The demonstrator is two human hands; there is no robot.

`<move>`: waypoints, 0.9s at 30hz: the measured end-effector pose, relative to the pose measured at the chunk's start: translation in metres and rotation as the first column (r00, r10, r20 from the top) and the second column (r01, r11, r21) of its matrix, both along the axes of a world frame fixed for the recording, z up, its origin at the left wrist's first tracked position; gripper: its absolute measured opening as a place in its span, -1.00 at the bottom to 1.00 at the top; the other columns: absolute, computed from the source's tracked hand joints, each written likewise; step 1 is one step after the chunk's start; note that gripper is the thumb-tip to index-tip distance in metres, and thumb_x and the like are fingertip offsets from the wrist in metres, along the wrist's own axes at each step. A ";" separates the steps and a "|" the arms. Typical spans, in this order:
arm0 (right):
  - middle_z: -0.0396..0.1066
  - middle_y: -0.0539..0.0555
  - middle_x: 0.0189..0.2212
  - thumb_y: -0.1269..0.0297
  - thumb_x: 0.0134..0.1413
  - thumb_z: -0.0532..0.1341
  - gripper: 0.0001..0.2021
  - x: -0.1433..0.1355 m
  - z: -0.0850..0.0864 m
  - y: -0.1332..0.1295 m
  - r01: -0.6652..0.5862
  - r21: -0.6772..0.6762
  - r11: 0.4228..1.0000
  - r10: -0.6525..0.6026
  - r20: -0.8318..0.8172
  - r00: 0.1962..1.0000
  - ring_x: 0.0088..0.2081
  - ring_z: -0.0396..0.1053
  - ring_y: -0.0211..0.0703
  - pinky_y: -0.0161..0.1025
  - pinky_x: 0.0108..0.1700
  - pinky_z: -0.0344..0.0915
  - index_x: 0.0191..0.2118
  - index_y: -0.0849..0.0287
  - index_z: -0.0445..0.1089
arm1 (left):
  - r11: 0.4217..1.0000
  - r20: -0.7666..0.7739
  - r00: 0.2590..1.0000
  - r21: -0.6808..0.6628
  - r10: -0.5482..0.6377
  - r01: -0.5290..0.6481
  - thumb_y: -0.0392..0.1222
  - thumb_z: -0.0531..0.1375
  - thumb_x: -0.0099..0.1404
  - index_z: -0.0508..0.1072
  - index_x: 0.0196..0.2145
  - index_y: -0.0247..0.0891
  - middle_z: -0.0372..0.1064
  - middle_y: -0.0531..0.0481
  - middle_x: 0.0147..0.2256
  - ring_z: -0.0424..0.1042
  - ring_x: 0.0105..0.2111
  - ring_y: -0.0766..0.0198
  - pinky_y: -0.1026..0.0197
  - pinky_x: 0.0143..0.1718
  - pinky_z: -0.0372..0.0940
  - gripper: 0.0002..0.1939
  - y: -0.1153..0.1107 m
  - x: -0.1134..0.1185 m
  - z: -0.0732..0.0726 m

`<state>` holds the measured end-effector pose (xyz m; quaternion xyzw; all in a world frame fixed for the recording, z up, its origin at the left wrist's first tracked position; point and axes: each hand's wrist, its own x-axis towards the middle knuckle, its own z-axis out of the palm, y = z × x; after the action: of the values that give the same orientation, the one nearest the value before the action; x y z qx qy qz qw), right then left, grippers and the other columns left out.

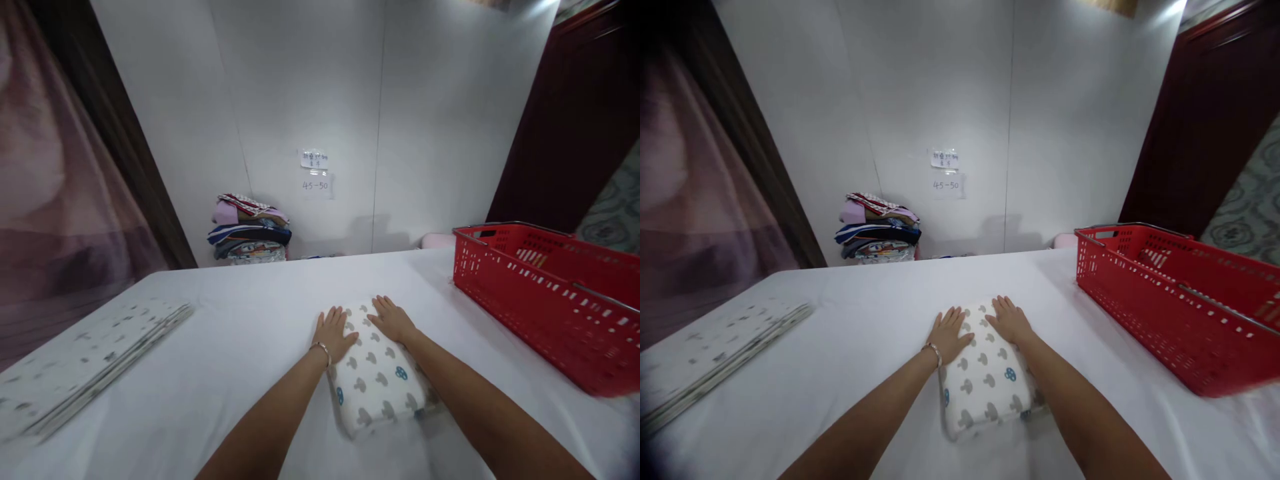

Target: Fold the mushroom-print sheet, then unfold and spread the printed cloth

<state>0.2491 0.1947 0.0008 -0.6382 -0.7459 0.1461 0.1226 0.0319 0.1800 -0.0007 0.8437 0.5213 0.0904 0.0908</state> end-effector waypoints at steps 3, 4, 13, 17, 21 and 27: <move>-0.20 0.08 0.24 -0.06 -0.01 0.04 -0.31 0.004 0.001 0.005 0.026 -0.049 0.998 -0.035 -0.204 0.978 0.24 -0.39 -0.07 -0.09 0.20 -0.32 0.20 0.20 -0.01 | 1.000 0.008 1.000 0.005 0.006 -0.006 0.22 -0.17 0.19 -0.02 0.19 -0.25 -0.25 -0.04 0.23 -0.35 0.23 0.14 -0.06 0.18 -0.42 -0.28 -0.001 0.000 0.002; -0.19 0.09 0.23 -0.04 -0.02 0.05 -0.31 0.006 0.005 0.005 0.043 -0.058 0.997 -0.055 -0.241 0.969 0.24 -0.36 -0.08 -0.12 0.21 -0.31 0.19 0.23 0.00 | 1.000 0.035 0.999 0.011 0.014 -0.015 0.21 -0.14 0.19 -0.01 0.18 -0.24 -0.25 -0.03 0.23 -0.35 0.23 0.14 -0.05 0.19 -0.41 -0.29 -0.003 0.000 0.002; 0.05 0.16 0.15 0.09 -0.08 0.16 -0.26 0.044 0.012 -0.083 0.265 -0.212 0.941 -0.339 -0.560 0.756 0.13 0.06 -0.05 -0.17 0.14 -0.02 0.22 0.22 -0.06 | 0.831 0.572 0.603 -0.392 0.557 -0.396 -0.01 0.09 0.14 0.03 0.11 -0.41 0.14 -0.27 0.07 0.22 0.02 0.13 0.16 0.00 0.14 -0.34 -0.056 -0.018 0.001; 0.14 0.26 0.10 0.05 -0.14 0.21 -0.23 0.051 0.020 -0.112 0.349 -0.336 0.875 -0.484 -0.568 0.666 0.06 0.17 0.04 -0.11 0.09 0.08 0.19 0.26 0.00 | 0.757 0.550 0.536 -0.569 0.641 -0.321 0.00 0.20 0.02 0.13 0.04 -0.42 0.32 -0.25 -0.08 0.35 -0.12 0.13 0.19 -0.11 0.22 -0.31 -0.079 -0.007 0.007; 0.28 0.18 0.01 0.02 -0.14 0.22 -0.36 0.034 0.034 -0.127 0.232 -0.433 0.871 -0.485 -0.687 0.541 -0.05 0.31 0.02 -0.17 -0.04 0.24 0.09 0.17 0.17 | 0.799 0.550 0.603 -0.532 0.578 -0.281 -0.18 0.26 -0.08 0.24 -0.05 -0.36 0.40 -0.14 -0.16 0.41 -0.21 0.17 0.24 -0.22 0.29 -0.40 -0.071 -0.008 0.016; 0.42 0.15 -0.21 0.03 -0.21 0.29 -0.08 -0.060 0.008 -0.184 -0.119 -0.532 0.838 -0.505 -0.840 0.200 -0.28 0.42 -0.03 -0.15 -0.32 0.37 0.23 0.09 -0.22 | 0.836 0.522 0.657 -0.403 0.544 -0.372 -0.19 0.25 -0.05 0.25 -0.03 -0.27 0.43 -0.08 -0.20 0.40 -0.20 0.12 0.17 -0.18 0.28 -0.42 -0.015 -0.082 0.052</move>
<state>0.1896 0.0108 0.0086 -0.5062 -0.3497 0.6736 0.4094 -0.0506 0.1649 0.0515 0.5859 0.6662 0.3119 0.3401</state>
